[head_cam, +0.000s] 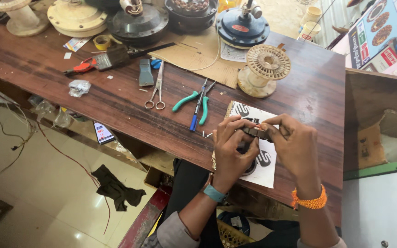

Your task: The person sits at a workbench and works on an electric motor armature with copper windings, holding it steady while using a screwdriver to adjust and press the windings and other components. They reposition the armature repeatedly and handle small parts placed on a notepad on the bench.

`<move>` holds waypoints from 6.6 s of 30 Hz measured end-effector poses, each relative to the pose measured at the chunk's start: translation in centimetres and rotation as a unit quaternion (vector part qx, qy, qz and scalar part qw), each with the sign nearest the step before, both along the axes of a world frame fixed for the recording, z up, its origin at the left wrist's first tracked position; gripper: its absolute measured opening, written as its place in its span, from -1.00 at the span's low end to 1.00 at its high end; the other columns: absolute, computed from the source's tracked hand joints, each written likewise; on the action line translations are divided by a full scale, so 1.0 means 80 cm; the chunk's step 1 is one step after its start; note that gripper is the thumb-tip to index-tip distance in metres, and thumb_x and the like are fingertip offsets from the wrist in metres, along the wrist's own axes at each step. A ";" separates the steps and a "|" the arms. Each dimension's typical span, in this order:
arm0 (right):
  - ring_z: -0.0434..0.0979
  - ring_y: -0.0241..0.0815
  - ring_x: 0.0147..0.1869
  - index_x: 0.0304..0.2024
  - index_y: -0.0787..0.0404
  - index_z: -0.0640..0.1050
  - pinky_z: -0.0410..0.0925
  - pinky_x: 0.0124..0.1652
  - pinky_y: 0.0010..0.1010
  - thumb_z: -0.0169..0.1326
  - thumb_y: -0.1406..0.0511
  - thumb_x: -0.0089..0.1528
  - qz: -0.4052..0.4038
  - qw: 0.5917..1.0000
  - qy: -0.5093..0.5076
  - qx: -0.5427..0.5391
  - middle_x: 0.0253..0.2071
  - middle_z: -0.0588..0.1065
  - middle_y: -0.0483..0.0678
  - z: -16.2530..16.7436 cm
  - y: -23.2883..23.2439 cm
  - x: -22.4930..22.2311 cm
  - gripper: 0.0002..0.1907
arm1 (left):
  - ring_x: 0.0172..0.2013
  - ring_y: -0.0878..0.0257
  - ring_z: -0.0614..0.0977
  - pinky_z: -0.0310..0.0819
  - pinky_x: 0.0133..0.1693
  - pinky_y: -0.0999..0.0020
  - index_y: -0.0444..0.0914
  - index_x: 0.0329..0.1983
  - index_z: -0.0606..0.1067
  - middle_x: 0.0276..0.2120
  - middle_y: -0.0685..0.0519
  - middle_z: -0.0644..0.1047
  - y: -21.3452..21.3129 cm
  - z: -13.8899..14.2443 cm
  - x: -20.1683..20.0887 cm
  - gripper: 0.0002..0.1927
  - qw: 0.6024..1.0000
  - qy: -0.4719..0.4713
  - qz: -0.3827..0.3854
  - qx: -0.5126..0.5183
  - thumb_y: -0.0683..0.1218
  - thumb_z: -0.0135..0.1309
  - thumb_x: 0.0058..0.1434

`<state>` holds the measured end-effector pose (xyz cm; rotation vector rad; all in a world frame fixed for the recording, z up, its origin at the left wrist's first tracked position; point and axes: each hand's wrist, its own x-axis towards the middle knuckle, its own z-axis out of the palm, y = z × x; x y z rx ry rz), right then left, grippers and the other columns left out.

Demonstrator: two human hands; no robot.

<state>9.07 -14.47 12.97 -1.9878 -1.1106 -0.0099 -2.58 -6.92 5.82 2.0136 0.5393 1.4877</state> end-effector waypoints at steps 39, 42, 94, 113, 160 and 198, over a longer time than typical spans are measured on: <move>0.19 -0.47 -0.69 -0.19 0.12 0.69 0.03 -0.67 -0.45 0.20 0.27 0.26 0.028 0.996 -0.063 0.059 -0.68 0.45 -0.26 -0.091 -0.077 -0.003 -0.88 | 0.30 0.15 0.42 0.31 0.12 0.14 -0.08 -0.32 0.56 0.12 0.21 0.51 0.015 -0.025 -0.003 -0.84 0.992 0.041 -0.045 0.109 -0.03 0.35 0.15; 0.16 -0.49 -0.66 -0.17 0.14 0.68 0.00 -0.63 -0.43 0.22 0.27 0.27 0.016 0.995 -0.071 0.071 -0.67 0.41 -0.26 -0.061 -0.062 -0.003 -0.88 | 0.28 0.13 0.43 0.28 0.13 0.11 -0.16 -0.36 0.52 0.07 0.16 0.51 0.003 -0.015 -0.003 -0.84 0.997 0.033 -0.024 0.059 -0.12 0.31 0.08; 0.24 -0.41 -0.63 -0.16 0.18 0.69 0.15 -0.53 -0.46 0.26 0.30 0.21 0.027 0.997 -0.018 0.065 -0.70 0.35 -0.14 -0.127 -0.065 -0.022 -0.84 | 0.36 0.12 0.24 0.26 0.11 0.03 0.24 0.00 0.58 0.34 0.20 0.27 0.038 -0.024 -0.013 -0.63 0.958 0.151 -0.082 0.231 0.06 0.34 0.12; 0.17 -0.42 -0.60 -0.18 0.21 0.70 0.08 -0.59 -0.40 0.27 0.29 0.21 -0.024 0.999 0.013 -0.042 -0.70 0.28 -0.18 0.001 0.009 0.004 -0.84 | 0.28 0.16 0.47 0.28 0.14 0.14 -0.16 -0.29 0.45 0.06 0.21 0.57 0.005 -0.002 -0.007 -0.79 1.000 0.009 -0.009 0.013 -0.14 0.30 0.16; 0.10 -0.47 -0.57 -0.18 0.22 0.69 -0.01 -0.57 -0.46 0.26 0.30 0.24 -0.027 0.998 0.046 0.016 -0.67 0.22 -0.24 -0.001 -0.008 -0.016 -0.86 | 0.26 0.16 0.48 0.28 0.11 0.17 -0.18 -0.32 0.49 0.03 0.21 0.58 0.005 -0.007 -0.006 -0.83 1.000 -0.004 -0.018 0.008 -0.15 0.30 0.18; 0.36 -0.39 -0.53 -0.14 0.18 0.69 0.19 -0.49 -0.48 0.24 0.34 0.22 0.055 0.993 -0.063 0.077 -0.53 0.52 -0.14 -0.076 -0.068 -0.020 -0.85 | 0.29 0.16 0.42 0.27 0.16 0.14 -0.06 -0.31 0.57 0.11 0.19 0.49 0.026 -0.022 -0.008 -0.83 0.991 0.040 -0.064 0.114 0.03 0.35 0.15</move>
